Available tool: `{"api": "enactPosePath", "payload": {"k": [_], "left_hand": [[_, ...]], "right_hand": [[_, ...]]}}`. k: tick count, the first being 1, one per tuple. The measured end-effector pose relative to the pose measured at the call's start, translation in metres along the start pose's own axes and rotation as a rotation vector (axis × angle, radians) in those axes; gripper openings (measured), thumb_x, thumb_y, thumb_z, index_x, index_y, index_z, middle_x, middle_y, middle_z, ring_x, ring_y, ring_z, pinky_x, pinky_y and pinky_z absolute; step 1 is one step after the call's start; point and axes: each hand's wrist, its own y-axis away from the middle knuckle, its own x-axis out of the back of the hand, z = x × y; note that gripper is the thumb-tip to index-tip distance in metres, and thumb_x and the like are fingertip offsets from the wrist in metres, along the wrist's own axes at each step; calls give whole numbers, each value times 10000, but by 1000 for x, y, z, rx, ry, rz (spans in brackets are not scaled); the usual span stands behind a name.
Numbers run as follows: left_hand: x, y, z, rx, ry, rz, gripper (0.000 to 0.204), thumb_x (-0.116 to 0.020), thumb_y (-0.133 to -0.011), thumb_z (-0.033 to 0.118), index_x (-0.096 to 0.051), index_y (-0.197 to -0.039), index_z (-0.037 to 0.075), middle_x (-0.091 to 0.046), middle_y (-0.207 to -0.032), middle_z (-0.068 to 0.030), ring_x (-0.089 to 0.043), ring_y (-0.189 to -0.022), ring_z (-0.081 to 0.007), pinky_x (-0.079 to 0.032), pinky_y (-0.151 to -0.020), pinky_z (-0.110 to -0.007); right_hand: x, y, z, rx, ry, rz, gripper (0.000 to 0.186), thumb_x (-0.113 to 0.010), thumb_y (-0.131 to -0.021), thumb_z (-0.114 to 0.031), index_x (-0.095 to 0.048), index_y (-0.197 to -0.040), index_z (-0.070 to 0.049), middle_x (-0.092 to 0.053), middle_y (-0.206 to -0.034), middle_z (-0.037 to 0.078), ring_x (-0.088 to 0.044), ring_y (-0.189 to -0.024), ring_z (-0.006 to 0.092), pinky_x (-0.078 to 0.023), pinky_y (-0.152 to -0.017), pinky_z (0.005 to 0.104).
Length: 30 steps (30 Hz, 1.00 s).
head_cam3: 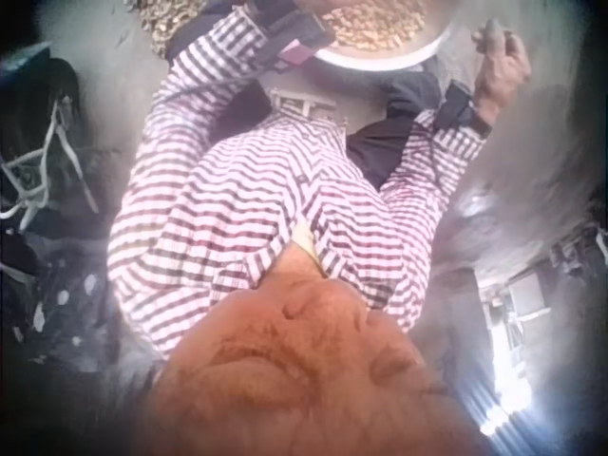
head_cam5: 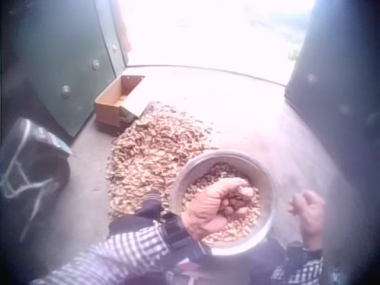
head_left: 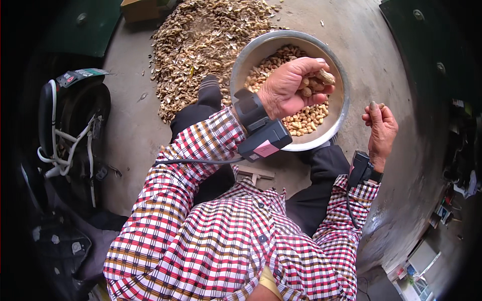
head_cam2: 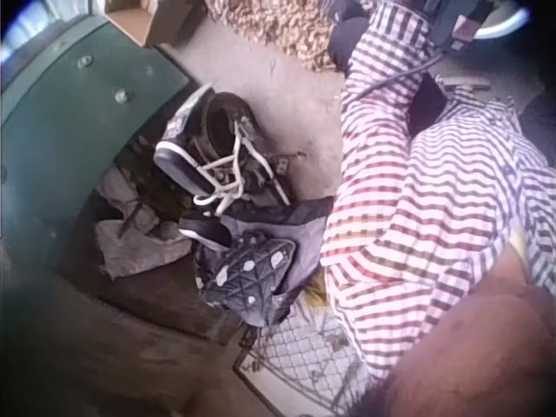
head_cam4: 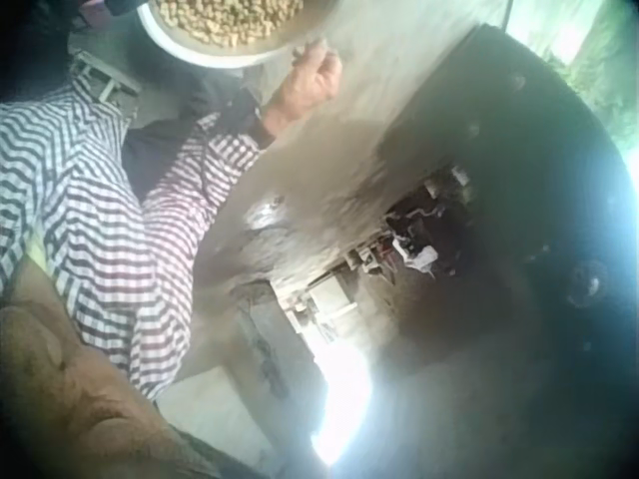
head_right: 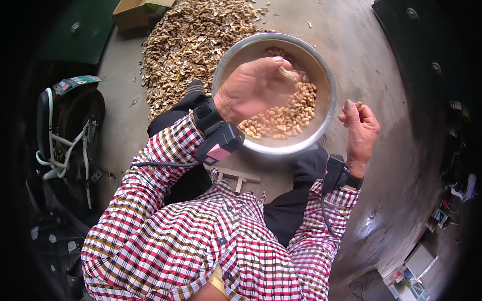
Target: The person sits on the floor and peels peanuts by hand, removing the outer shells and placing the kernels into a metal bowl. The shells are discarded onto the floor beside the bowl.
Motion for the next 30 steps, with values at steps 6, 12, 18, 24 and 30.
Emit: {"api": "enactPosePath", "payload": {"k": [6, 12, 18, 24, 30], "left_hand": [[-3, -9, -11, 81, 58, -1, 121, -561, -789, 176, -576, -788, 56, -618, -753, -83, -622, -743, -206, -507, -581, -270], [-15, -10, -16, 121, 44, -36, 142, -546, -804, 189, -559, -882, 72, -612, -828, -86, -617, -784, -210, -504, -572, -267], [-15, -6, -17, 173, -54, 1, 176, -575, -805, 238, -537, -896, 93, -595, -767, -47, -601, -676, -144, -459, -483, -219], [-10, -8, -20, 200, -167, -34, 192, -603, -794, 231, -536, -933, 116, -587, -813, -13, -561, -626, -101, -412, -473, -206], [-6, -10, -26, 220, -247, 61, 154, -624, -775, 169, -531, -873, 95, -554, -679, 2, -532, -556, -78, -380, -428, -189]], "right_hand": [[6, 2, -6, -4, 9, 25, 190, -643, -778, -202, -566, -708, -43, -538, -639, -24, -494, -569, 35, -365, -518, 159], [3, 6, -13, 77, 99, -24, 211, -665, -753, -149, -529, -640, -34, -505, -599, -38, -411, -545, 24, -328, -495, 164], [-15, 14, -28, 309, 463, -32, 219, -668, -682, -76, -481, -606, 11, -442, -542, 66, -408, -507, 117, -357, -476, 273], [-22, 15, -30, 315, 553, -87, 211, -675, -645, -111, -492, -623, -9, -474, -582, 126, -459, -511, 256, -373, -482, 336], [-34, 13, -37, 314, 495, -168, 253, -688, -664, -149, -491, -608, 0, -473, -577, 133, -445, -504, 252, -362, -470, 330]]}}
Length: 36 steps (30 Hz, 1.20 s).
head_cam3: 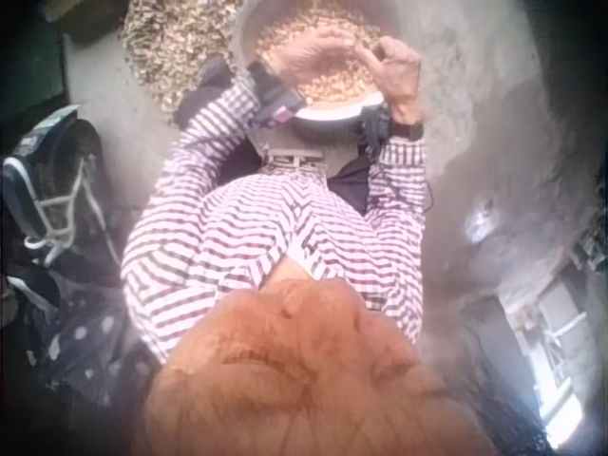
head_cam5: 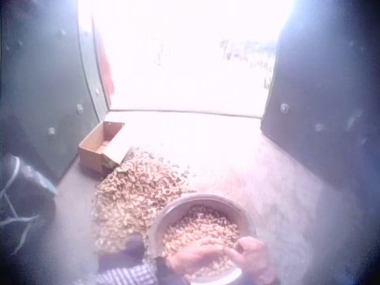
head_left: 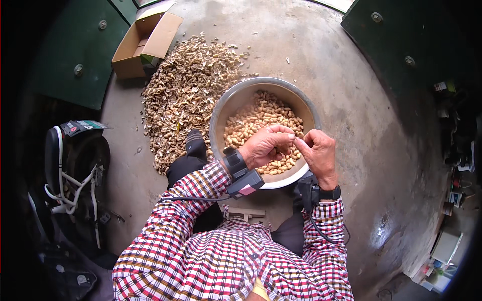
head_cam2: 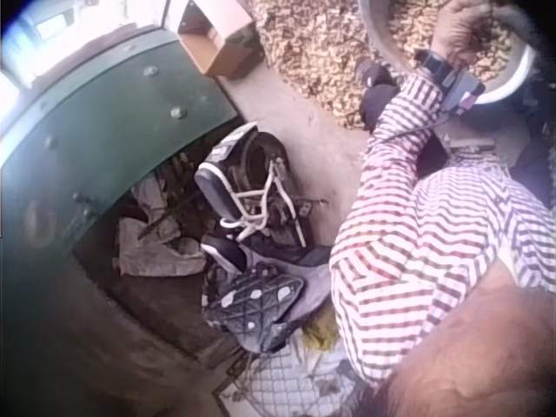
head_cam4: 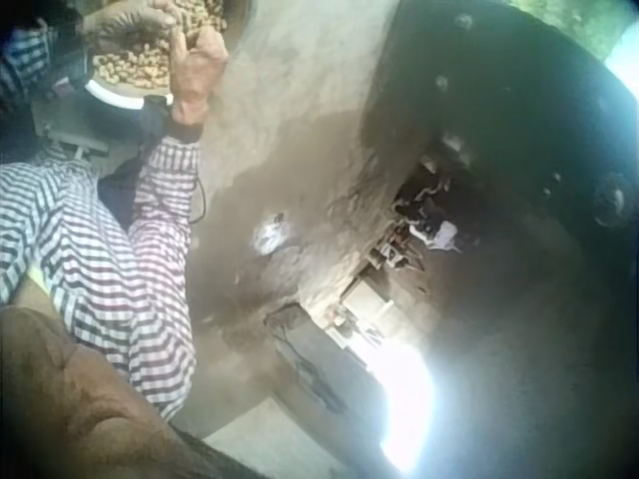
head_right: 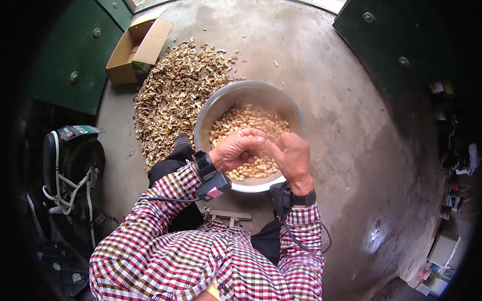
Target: The person sits on the floor and peels peanuts by hand, removing the outer shells and placing the kernels into a metal bowl. The shells are discarded onto the floor beside the bowl.
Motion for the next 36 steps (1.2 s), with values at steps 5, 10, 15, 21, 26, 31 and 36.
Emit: {"api": "enactPosePath", "payload": {"k": [5, 10, 15, 21, 26, 31, 36], "left_hand": [[-1, 2, 0, 9, -1, 18, 127, -619, -775, 185, -559, -867, 120, -552, -707, 21, -489, -541, -56, -367, -428, -197], [7, 3, -1, 73, 5, -101, 95, -618, -773, 219, -569, -798, 142, -516, -632, 52, -458, -516, -39, -334, -406, -184], [4, 4, 1, 76, -32, -59, 96, -616, -769, 212, -547, -751, 147, -517, -630, 55, -452, -516, -30, -329, -412, -182], [2, 7, -1, 53, 11, -44, 86, -596, -773, 184, -555, -755, 111, -542, -610, 20, -483, -494, -60, -331, -417, -179], [5, 6, -3, 81, -36, -63, 95, -602, -772, 192, -548, -790, 116, -552, -652, 27, -489, -529, -53, -351, -442, -181], [8, 10, -4, 81, -31, -63, 94, -586, -790, 189, -527, -760, 123, -548, -651, 27, -488, -527, -56, -349, -438, -185], [3, 17, -1, 43, -1, 6, 93, -573, -802, 180, -521, -751, 122, -550, -649, 13, -514, -545, -71, -347, -430, -189]], "right_hand": [[-6, 0, 2, -98, -169, -70, 241, -690, -694, -134, -514, -602, 3, -469, -510, 15, -420, -500, 49, -345, -433, 230], [-11, 1, 7, -94, -195, -132, 215, -676, -698, -118, -516, -612, -3, -475, -513, 6, -420, -502, 50, -348, -434, 229], [-13, 2, 4, -109, -238, -131, 296, -699, -690, -222, -531, -596, 4, -489, -510, 76, -413, -466, 105, -352, -435, 283], [-13, 4, 18, -135, -382, -281, 256, -690, -724, -176, -529, -595, -25, -499, -527, -15, -450, -498, 36, -361, -436, 191], [-11, 7, 11, -285, -522, -364, 248, -714, -678, -175, -543, -575, -29, -504, -537, -13, -452, -511, 45, -355, -435, 215], [-15, 7, 8, -364, -613, -364, 225, -718, -657, -171, -564, -590, -21, -517, -560, 1, -467, -533, 61, -352, -439, 227], [-13, 7, 13, -337, -774, -348, 268, -614, -789, -282, -565, -762, -20, -551, -672, 9, -498, -550, 55, -391, -468, 184]]}}
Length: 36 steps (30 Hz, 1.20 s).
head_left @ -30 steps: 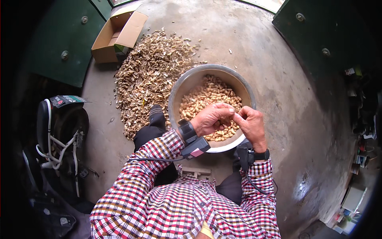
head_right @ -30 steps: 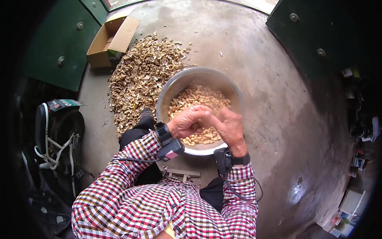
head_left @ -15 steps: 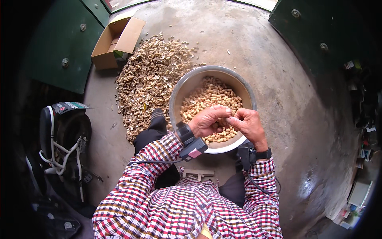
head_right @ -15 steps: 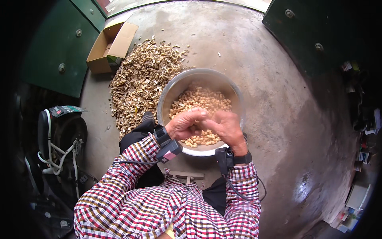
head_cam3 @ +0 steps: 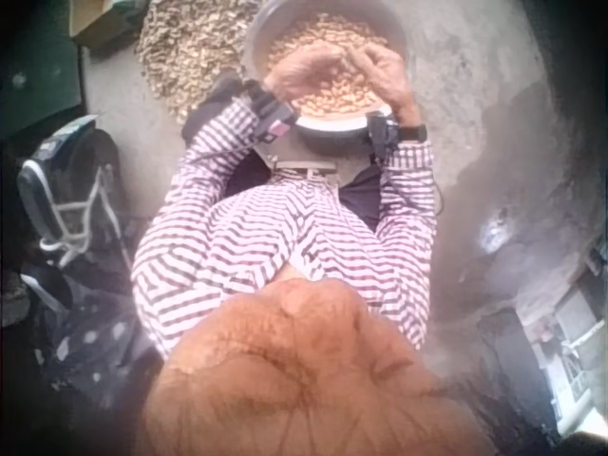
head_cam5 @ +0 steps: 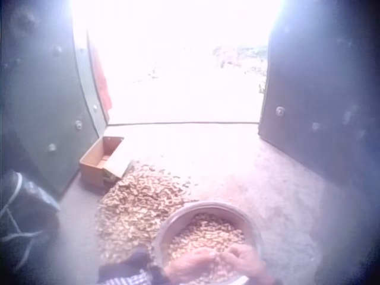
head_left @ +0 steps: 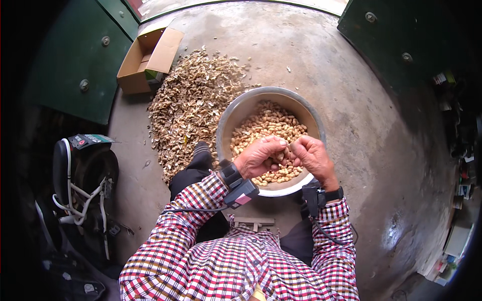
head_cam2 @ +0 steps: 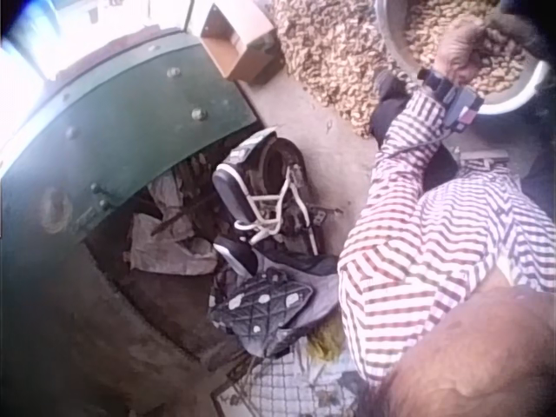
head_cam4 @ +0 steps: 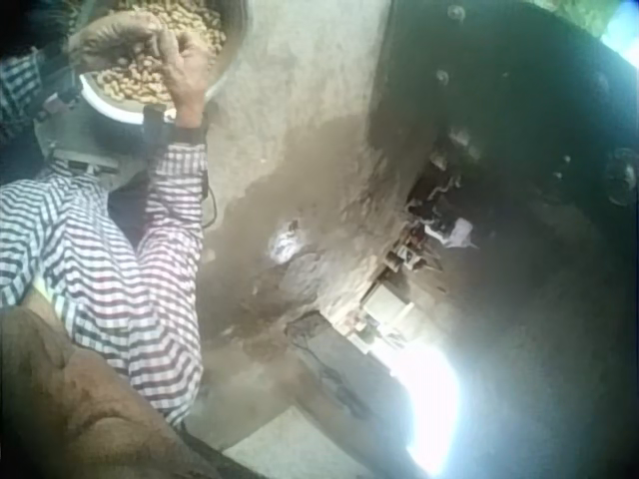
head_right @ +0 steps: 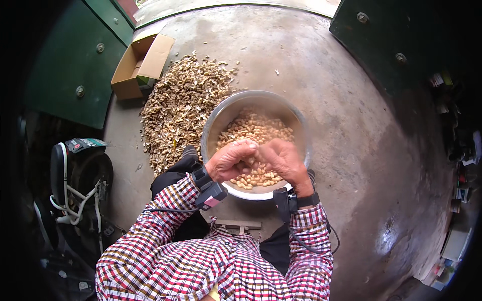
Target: The person sits on the floor and peels peanuts by hand, removing the outer shells and placing the kernels into a metal bowl. The shells are discarded onto the floor beside the bowl.
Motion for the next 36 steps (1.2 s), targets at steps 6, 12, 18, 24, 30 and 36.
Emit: {"api": "enactPosePath", "payload": {"k": [6, 12, 18, 24, 30, 36], "left_hand": [[-3, 3, 1, -22, -50, -33, 91, -595, -769, 106, -511, -778, 71, -485, -618, 17, -406, -490, -40, -285, -410, -160], [3, 2, -1, -13, -84, -85, 76, -583, -757, 66, -508, -744, 63, -464, -609, 22, -368, -483, -43, -250, -403, -165], [8, 2, -2, -24, -104, -99, 86, -570, -773, 94, -509, -722, 60, -459, -604, 17, -374, -491, -47, -261, -414, -170], [-1, 6, 0, -78, -136, -6, 82, -572, -787, 113, -526, -754, 54, -470, -614, 12, -377, -486, -43, -267, -413, -173], [-4, 6, 0, -154, -128, -25, 120, -587, -799, 156, -537, -761, 54, -496, -603, 4, -399, -480, -44, -281, -412, -174], [-4, 4, 0, -181, -106, -22, 79, -586, -792, 121, -545, -764, 59, -502, -591, 0, -408, -470, -47, -294, -414, -173]], "right_hand": [[0, -7, 5, 7, -65, 32, 325, -545, -831, -365, -530, -836, -40, -531, -693, 4, -491, -561, 53, -408, -521, 173], [-6, -6, 1, 34, -79, -27, 249, -572, -828, -257, -579, -882, -14, -568, -767, 9, -505, -655, 46, -405, -575, 184], [-7, -4, -1, 71, -66, -26, 154, -592, -805, -157, -612, -815, -5, -578, -795, 4, -513, -701, 61, -406, -629, 194], [-10, -7, 3, 71, -155, 19, 120, -583, -815, -141, -590, -829, -22, -548, -720, -26, -481, -652, 42, -387, -580, 190], [-16, -10, 17, 10, -493, -11, 175, -587, -819, -173, -549, -905, -25, -556, -792, -2, -519, -669, 61, -414, -581, 187], [-25, -11, 20, -15, -624, -106, 387, -569, -825, -302, -495, -1074, -14, -521, -1000, 60, -509, -898, 120, -429, -746, 251]]}}
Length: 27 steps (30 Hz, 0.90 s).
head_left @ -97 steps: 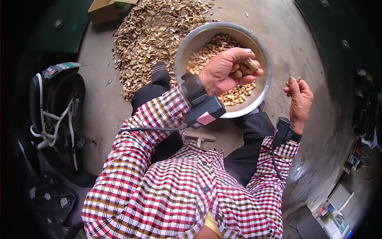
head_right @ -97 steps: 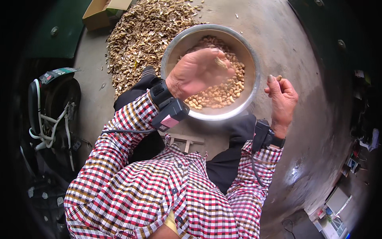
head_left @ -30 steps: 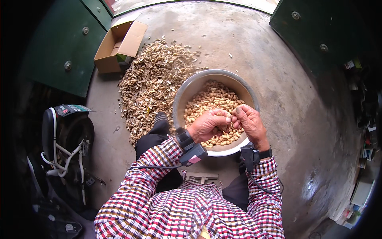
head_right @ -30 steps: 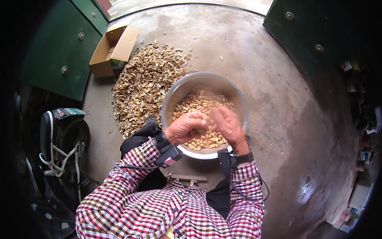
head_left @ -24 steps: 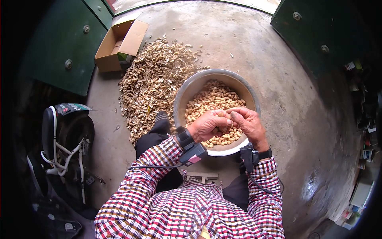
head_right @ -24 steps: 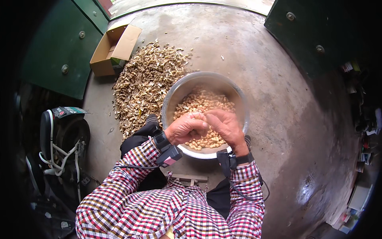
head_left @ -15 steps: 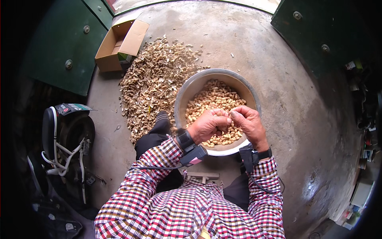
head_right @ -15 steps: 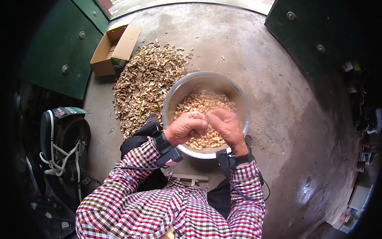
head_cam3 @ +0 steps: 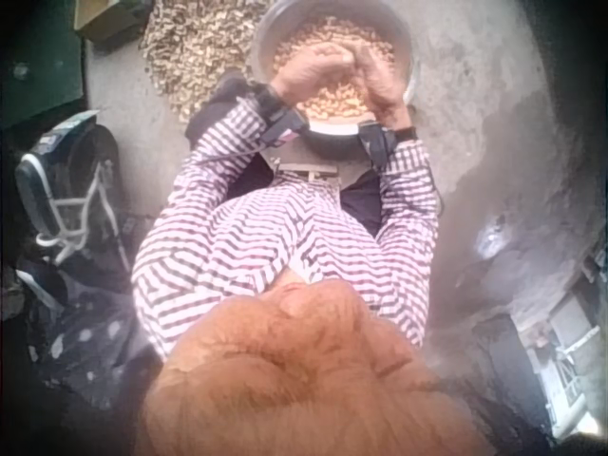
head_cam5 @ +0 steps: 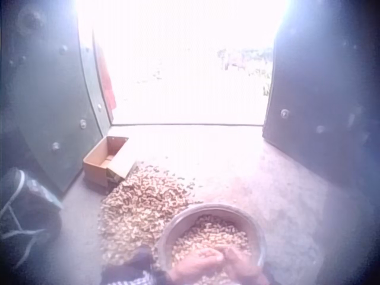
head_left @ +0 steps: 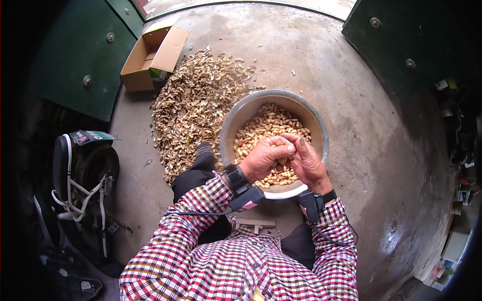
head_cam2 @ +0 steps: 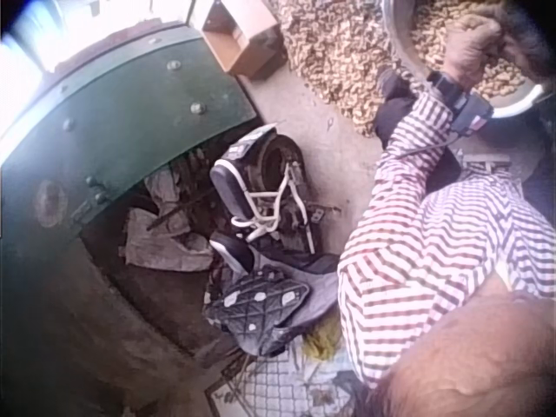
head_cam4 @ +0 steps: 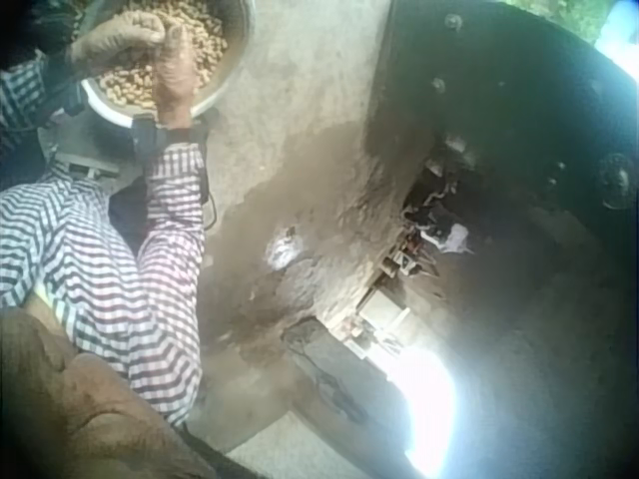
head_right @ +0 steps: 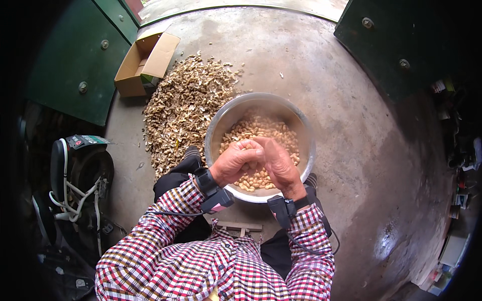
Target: The person sits on the floor and peels peanuts by hand, removing the outer shells and placing the kernels into a metal bowl. The shells are discarded onto the floor beside the bowl.
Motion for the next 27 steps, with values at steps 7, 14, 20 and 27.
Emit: {"api": "enactPosePath", "payload": {"k": [7, 14, 20, 27], "left_hand": [[0, -6, -5, -39, -20, 28, 45, -583, -775, 84, -551, -784, 53, -531, -649, 1, -482, -522, -61, -367, -442, -176], [-1, -6, -3, -34, -5, 39, 70, -585, -767, 84, -541, -811, 52, -532, -680, 1, -501, -544, -70, -412, -477, -182], [-2, -8, -6, -26, -25, 34, 80, -588, -778, 107, -536, -818, 60, -526, -678, 9, -493, -557, -58, -408, -494, -175], [5, -10, -16, -119, 81, -28, 122, -613, -771, 134, -551, -836, 52, -550, -728, -7, -536, -624, -91, -450, -538, -215]], "right_hand": [[-16, -1, 1, 14, 264, -85, 867, -630, -667, -561, -345, -1227, 37, -478, -1114, 103, -468, -988, 151, -390, -828, 253], [-20, -1, -2, 60, 226, -34, 970, -660, -639, -556, -247, -1268, 57, -463, -1149, 144, -461, -1038, 185, -381, -861, 267], [-18, -1, 0, 64, 237, -36, 946, -667, -651, -536, -255, -1267, 52, -480, -1126, 131, -473, -1013, 162, -392, -841, 258], [-25, -4, -4, 90, 368, 59, 663, -674, -707, -410, -451, -1139, 41, -537, -1013, 79, -507, -902, 118, -416, -785, 234]]}}
